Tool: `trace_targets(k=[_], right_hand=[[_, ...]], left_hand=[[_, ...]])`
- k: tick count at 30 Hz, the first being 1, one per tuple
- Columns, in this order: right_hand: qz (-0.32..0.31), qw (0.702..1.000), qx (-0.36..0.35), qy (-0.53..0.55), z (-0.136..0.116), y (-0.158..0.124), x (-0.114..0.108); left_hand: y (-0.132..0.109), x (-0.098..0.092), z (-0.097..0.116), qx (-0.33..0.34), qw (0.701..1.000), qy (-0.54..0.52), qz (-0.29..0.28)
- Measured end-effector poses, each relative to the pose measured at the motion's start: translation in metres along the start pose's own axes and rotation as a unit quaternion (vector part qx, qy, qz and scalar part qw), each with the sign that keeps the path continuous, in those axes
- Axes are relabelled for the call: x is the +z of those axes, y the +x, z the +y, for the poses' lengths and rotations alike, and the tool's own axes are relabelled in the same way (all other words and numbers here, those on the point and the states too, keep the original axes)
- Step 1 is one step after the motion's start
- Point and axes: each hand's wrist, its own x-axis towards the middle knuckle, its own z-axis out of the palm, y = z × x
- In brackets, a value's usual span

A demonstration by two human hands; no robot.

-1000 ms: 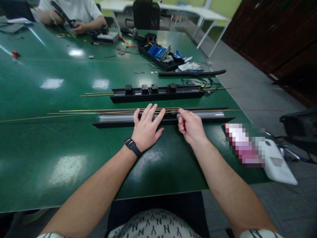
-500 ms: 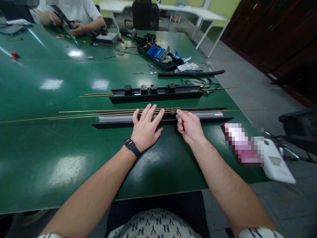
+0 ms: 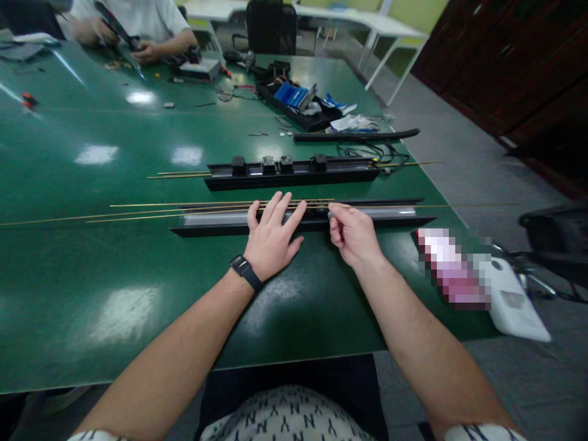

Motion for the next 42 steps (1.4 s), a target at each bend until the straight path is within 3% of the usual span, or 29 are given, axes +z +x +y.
trace_targets(k=[42], right_hand=[[0.015,1.000,0.011,-0.002,-0.0030,-0.0007,0.0023]], left_hand=[[-0.0002,0.0010,-0.0019,0.002,1.000,0.005,0.001]])
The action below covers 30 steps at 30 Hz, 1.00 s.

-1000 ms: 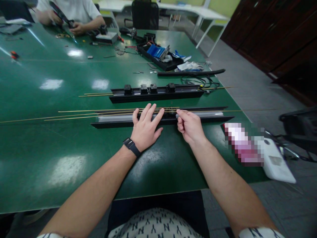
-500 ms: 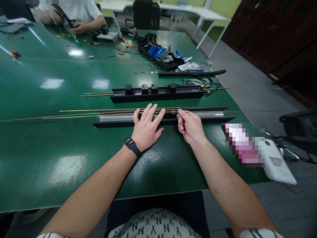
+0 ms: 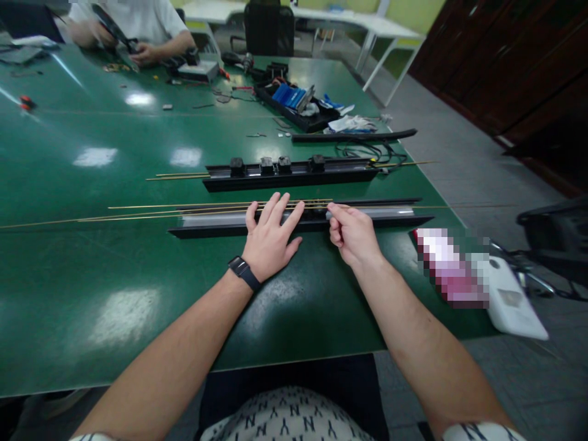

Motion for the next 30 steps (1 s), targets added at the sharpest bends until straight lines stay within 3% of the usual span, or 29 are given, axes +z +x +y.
trace_targets(k=[30], right_hand=[[0.002,1.000,-0.006,-0.008,0.0007,0.0004,0.0000]], left_hand=[[0.0004,-0.0019,0.0011,-0.003,1.000,-0.001,-0.004]])
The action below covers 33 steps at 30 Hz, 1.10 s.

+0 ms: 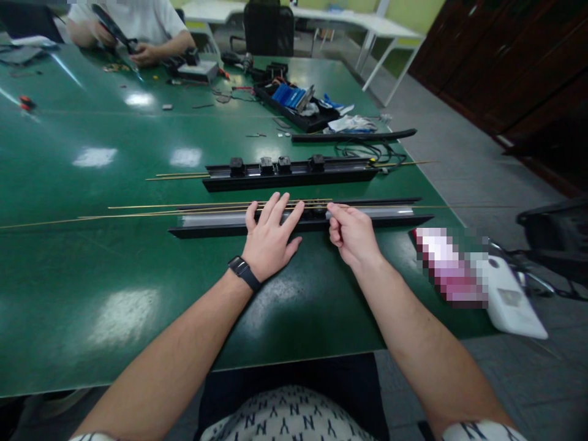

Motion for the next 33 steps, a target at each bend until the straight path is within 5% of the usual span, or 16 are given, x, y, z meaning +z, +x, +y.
trace_targets(k=[33], right_hand=[[-0.004,1.000,-0.001,0.004,0.0007,-0.0001,-0.0006]], left_hand=[[-0.0005,0.0019,-0.0005,0.001,1.000,0.000,0.006]])
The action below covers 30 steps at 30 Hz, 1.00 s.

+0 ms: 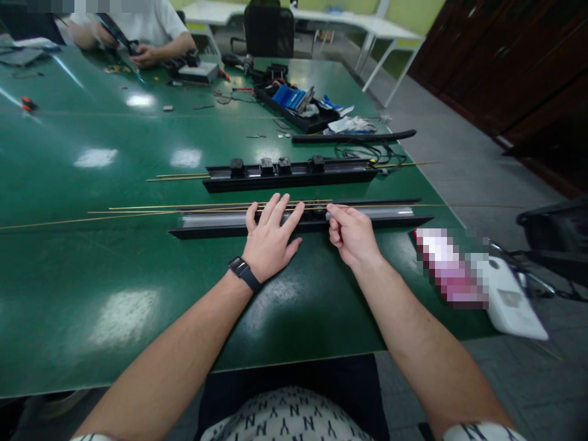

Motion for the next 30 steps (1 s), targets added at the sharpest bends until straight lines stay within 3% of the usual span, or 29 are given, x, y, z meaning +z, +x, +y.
trace_targets(k=[30], right_hand=[[0.003,1.000,0.005,0.001,0.0032,0.0011,-0.0008]], left_hand=[[-0.0010,0.0027,-0.0003,0.003,1.000,0.001,0.003]])
